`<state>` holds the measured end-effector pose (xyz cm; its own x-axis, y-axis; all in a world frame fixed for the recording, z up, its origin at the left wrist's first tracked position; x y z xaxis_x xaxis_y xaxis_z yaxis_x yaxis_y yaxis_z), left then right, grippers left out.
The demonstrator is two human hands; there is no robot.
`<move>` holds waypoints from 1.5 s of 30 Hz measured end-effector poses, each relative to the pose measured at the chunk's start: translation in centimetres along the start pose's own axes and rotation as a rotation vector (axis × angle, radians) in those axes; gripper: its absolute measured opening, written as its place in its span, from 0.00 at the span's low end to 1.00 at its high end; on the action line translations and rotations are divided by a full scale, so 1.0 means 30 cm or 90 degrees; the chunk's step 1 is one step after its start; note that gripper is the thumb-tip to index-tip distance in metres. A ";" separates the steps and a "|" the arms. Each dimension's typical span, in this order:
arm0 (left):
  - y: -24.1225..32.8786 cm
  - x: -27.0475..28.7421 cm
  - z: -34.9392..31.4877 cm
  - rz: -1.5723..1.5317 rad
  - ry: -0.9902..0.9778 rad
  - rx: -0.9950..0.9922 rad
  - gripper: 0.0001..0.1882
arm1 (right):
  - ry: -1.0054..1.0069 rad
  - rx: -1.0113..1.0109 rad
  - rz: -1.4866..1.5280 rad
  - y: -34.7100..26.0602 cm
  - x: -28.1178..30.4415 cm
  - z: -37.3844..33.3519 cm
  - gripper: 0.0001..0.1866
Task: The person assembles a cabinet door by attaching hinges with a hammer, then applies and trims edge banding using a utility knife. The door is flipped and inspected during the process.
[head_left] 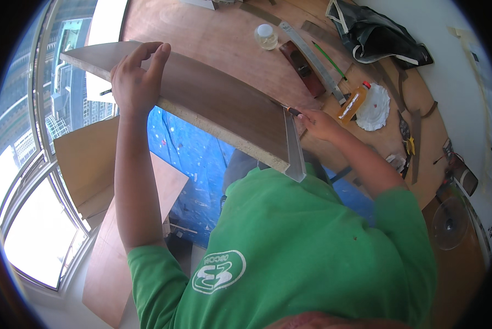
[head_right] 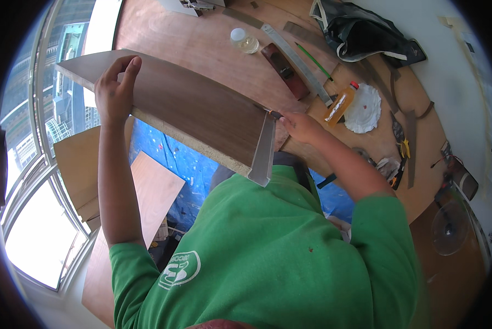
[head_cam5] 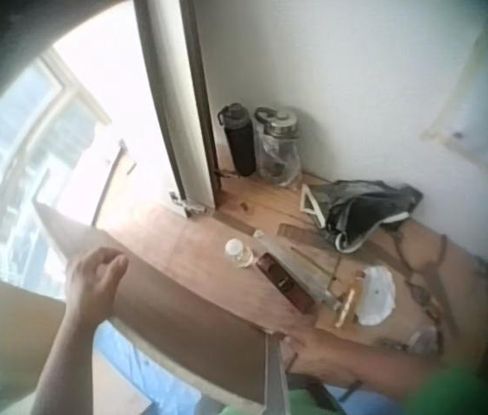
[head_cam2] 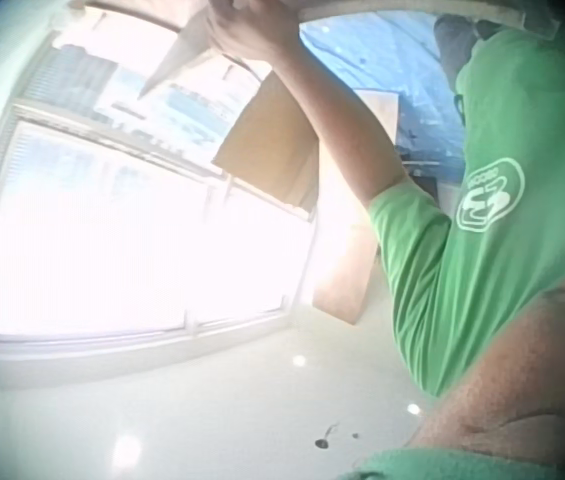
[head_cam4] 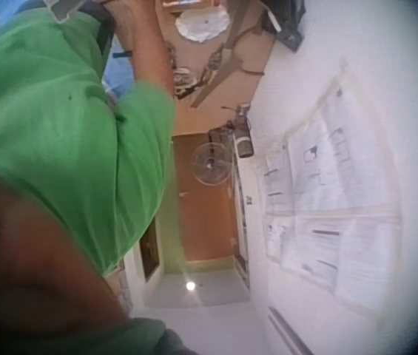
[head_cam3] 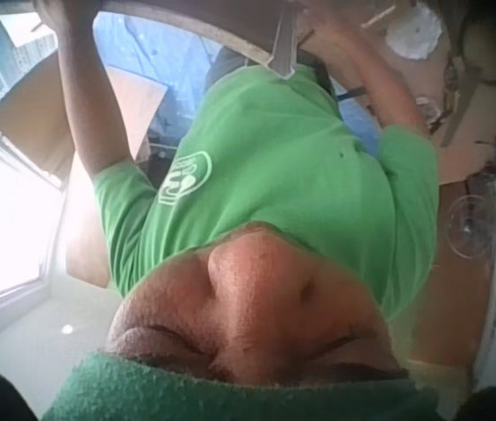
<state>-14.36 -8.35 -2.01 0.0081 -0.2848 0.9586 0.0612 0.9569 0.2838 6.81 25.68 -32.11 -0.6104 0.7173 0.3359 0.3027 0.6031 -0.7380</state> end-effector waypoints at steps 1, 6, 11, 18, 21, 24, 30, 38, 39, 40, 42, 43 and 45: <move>-0.003 0.001 -0.003 0.003 0.003 0.001 0.24 | -0.002 0.007 -0.004 -0.008 0.003 0.003 0.23; 0.002 0.006 -0.002 0.003 0.011 -0.002 0.24 | 0.051 0.098 -0.049 0.009 -0.002 0.020 0.22; 0.014 0.009 0.004 -0.006 0.023 -0.017 0.24 | -0.018 0.002 -0.048 -0.029 0.020 0.004 0.22; 0.017 0.014 0.008 -0.007 0.036 -0.018 0.23 | -0.023 0.006 0.011 -0.059 0.024 0.011 0.21; 0.000 0.019 -0.011 -0.015 0.049 -0.012 0.23 | 0.006 0.048 0.017 -0.035 -0.005 0.040 0.21; 0.003 0.022 -0.013 -0.021 0.042 -0.007 0.23 | -0.006 0.048 0.025 -0.046 -0.026 0.055 0.21; 0.004 0.019 -0.004 -0.036 0.037 -0.007 0.22 | -0.025 -0.016 0.026 -0.036 -0.037 0.060 0.24; 0.016 0.032 -0.007 -0.018 0.054 -0.026 0.22 | -0.076 -0.084 -0.050 -0.024 0.014 0.008 0.25; 0.017 0.029 -0.007 -0.021 0.053 -0.029 0.23 | -0.081 -0.106 -0.058 -0.033 0.028 -0.007 0.25; 0.015 0.027 -0.007 -0.022 0.053 -0.033 0.22 | -0.086 -0.128 -0.067 -0.043 0.041 -0.022 0.25; 0.009 0.025 -0.005 -0.024 0.051 -0.043 0.22 | -0.083 -0.149 -0.070 -0.025 0.047 -0.038 0.25; 0.008 0.026 -0.005 -0.023 0.051 -0.042 0.22 | -0.075 -0.148 -0.067 0.009 0.043 -0.044 0.25; 0.008 0.022 -0.003 -0.023 0.051 -0.041 0.22 | -0.069 -0.152 -0.071 0.016 0.050 -0.057 0.26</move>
<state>-14.24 -8.30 -1.30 0.0836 -0.3253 0.9419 0.1276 0.9409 0.3136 7.29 27.66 -30.96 -0.7205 0.6079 0.3336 0.3848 0.7508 -0.5369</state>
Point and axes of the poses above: each hand's wrist, its own z-axis towards the middle knuckle, its own x-axis out of the back of the hand, y = z × x, the point moved 10 cm from there along z, towards the middle knuckle, and after that the axes turned 4 degrees about -x, right-handed, at the moved point
